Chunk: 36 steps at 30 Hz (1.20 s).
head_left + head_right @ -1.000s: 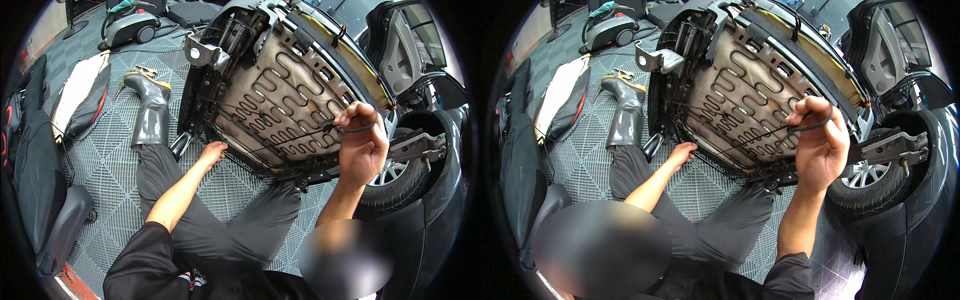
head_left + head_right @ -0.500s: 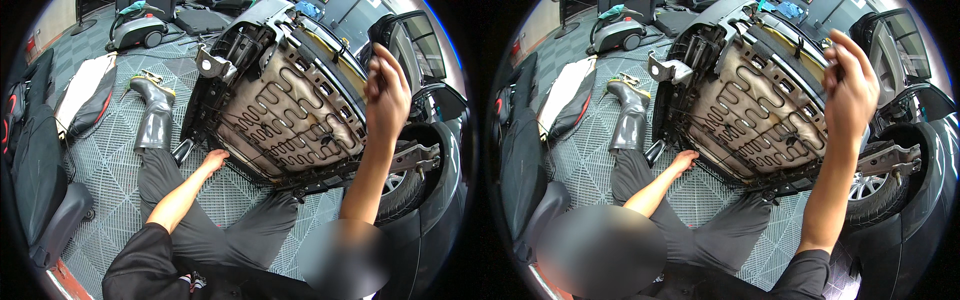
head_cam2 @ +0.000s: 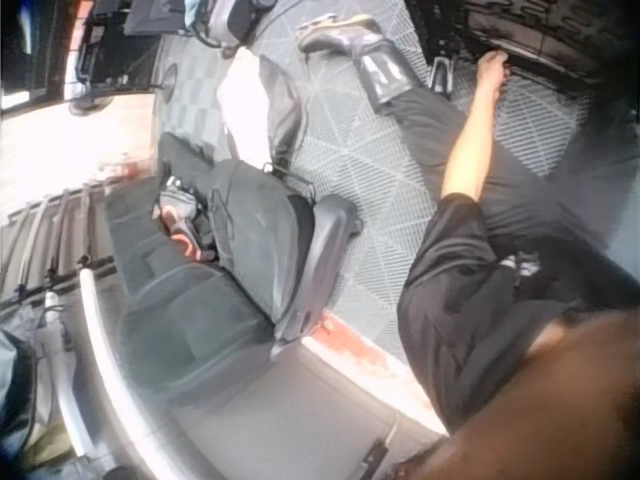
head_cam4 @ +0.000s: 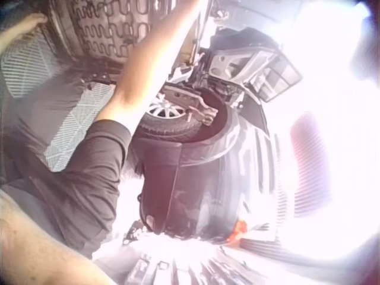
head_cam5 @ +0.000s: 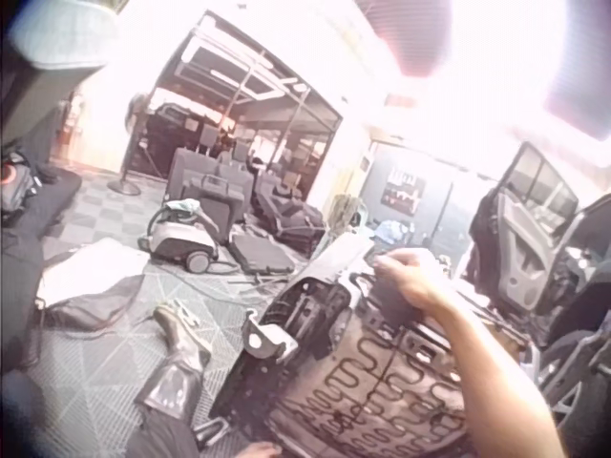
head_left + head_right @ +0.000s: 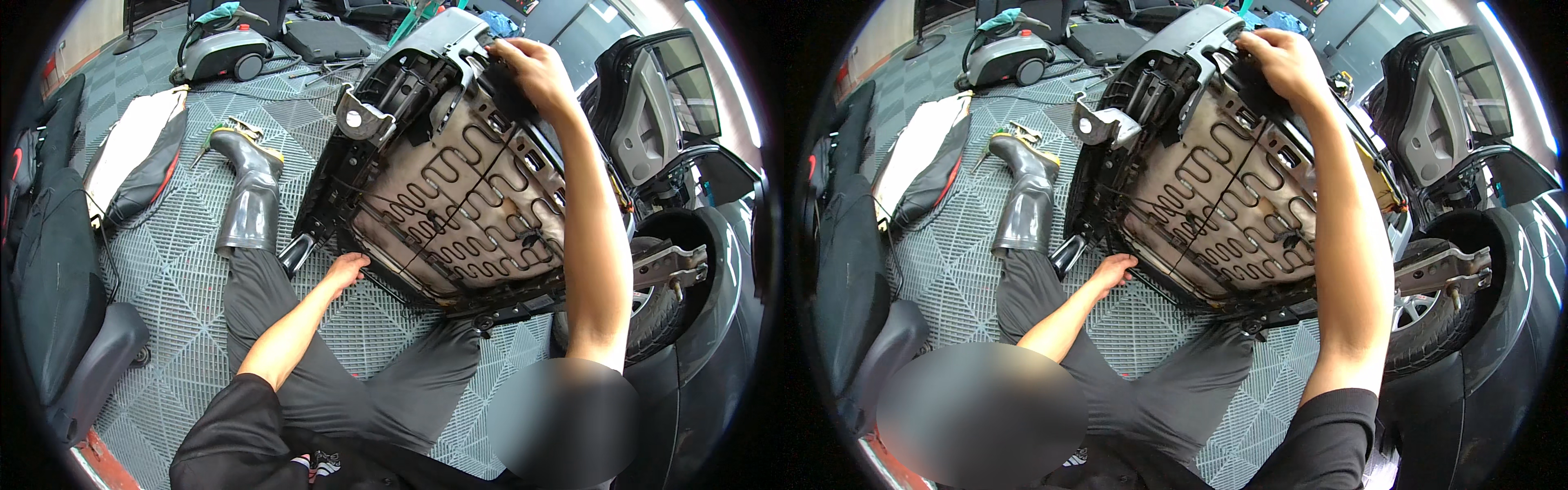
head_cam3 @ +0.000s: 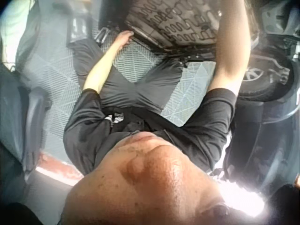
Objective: The person attaches a cable to the spring assembly on the underside of a car seat by threading and tightening zip ties.
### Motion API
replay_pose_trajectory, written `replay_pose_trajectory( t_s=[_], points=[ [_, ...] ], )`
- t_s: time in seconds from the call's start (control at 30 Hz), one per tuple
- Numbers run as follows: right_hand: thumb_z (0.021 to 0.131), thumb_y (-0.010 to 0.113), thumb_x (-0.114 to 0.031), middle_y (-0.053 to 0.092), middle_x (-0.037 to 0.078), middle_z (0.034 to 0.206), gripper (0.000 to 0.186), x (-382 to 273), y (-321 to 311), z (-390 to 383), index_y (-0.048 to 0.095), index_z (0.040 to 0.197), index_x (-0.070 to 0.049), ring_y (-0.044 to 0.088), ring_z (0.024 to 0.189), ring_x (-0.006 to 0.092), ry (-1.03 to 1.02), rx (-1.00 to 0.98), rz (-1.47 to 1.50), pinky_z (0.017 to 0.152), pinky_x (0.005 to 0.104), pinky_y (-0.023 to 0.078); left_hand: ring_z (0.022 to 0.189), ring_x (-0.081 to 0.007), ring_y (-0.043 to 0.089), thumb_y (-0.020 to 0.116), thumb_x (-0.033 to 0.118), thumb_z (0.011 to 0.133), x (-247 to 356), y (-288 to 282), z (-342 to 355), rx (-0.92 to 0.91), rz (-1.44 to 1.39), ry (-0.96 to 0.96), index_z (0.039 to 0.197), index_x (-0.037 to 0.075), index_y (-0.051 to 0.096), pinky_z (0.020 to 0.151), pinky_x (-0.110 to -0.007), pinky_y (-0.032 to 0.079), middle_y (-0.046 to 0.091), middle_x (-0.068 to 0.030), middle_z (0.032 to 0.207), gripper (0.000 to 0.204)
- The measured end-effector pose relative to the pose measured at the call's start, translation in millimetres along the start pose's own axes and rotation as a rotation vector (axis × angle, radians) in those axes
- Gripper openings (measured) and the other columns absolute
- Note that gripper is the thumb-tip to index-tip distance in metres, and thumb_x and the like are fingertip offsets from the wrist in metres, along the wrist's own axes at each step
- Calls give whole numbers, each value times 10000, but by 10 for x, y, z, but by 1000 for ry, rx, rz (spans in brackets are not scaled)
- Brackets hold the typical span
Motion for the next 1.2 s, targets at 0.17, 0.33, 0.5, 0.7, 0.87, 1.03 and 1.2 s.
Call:
replay_pose_trajectory(
  t_s=[0.17,0.33,0.5,0.7,0.87,1.03,1.2],
  points=[
    [888,702,-405,447,-62,610,314,19,-79,-103,717,910,-93,359,512,42,337,-143,371,460,232,260,797,-105,603,655,330,945,-70,-16,51,44,-25,-11,1343,7,589,626,-247,476,678,-45,1131,517],
    [892,664,-328,413,-63,595,239,-146,-70,150,661,825,-99,344,446,56,354,-231,-218,408,253,228,796,-100,601,650,317,945,-83,-74,56,-10,-35,10,1345,5,587,625,-247,474,669,-43,1147,511],
    [929,690,-266,393,-64,617,255,211,-95,-30,569,750,-130,295,464,44,249,-51,630,437,235,205,790,-106,596,642,331,952,-62,-2,64,-16,-12,-3,1347,16,589,674,-272,478,668,-41,1163,508],
    [950,648,-350,412,-61,587,281,268,-41,-19,576,805,-120,300,453,46,258,-96,749,452,218,219,789,-105,605,645,329,951,-57,-45,15,-1,-33,-8,1351,13,584,666,-267,476,675,-39,1128,513],
    [918,660,-441,433,-81,580,317,7,-190,25,615,853,-134,282,442,31,543,-206,291,433,229,190,779,-101,602,653,332,949,-93,-28,24,-30,-35,10,1358,3,573,641,-260,476,672,-33,1129,531],
    [924,681,-397,398,-65,577,406,-391,-149,17,472,684,-144,280,451,42,182,-272,348,435,243,212,768,-93,590,644,324,958,-71,-93,22,25,-33,-8,1377,-1,555,650,-260,476,672,-39,1150,538],
    [956,652,-397,397,-66,589,350,-236,-238,-400,502,757,-151,254,437,33,574,-187,612,423,231,198,760,-98,591,644,312,958,-59,14,31,-43,-5,11,1375,13,563,644,-263,468,677,-34,1111,519]
  ],
)
Point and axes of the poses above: each hand's wrist, its own z-axis towards the middle knuckle, its own y-axis out of the palm, x = y × z, the point moved 4 cm from there along z, towards the middle knuckle
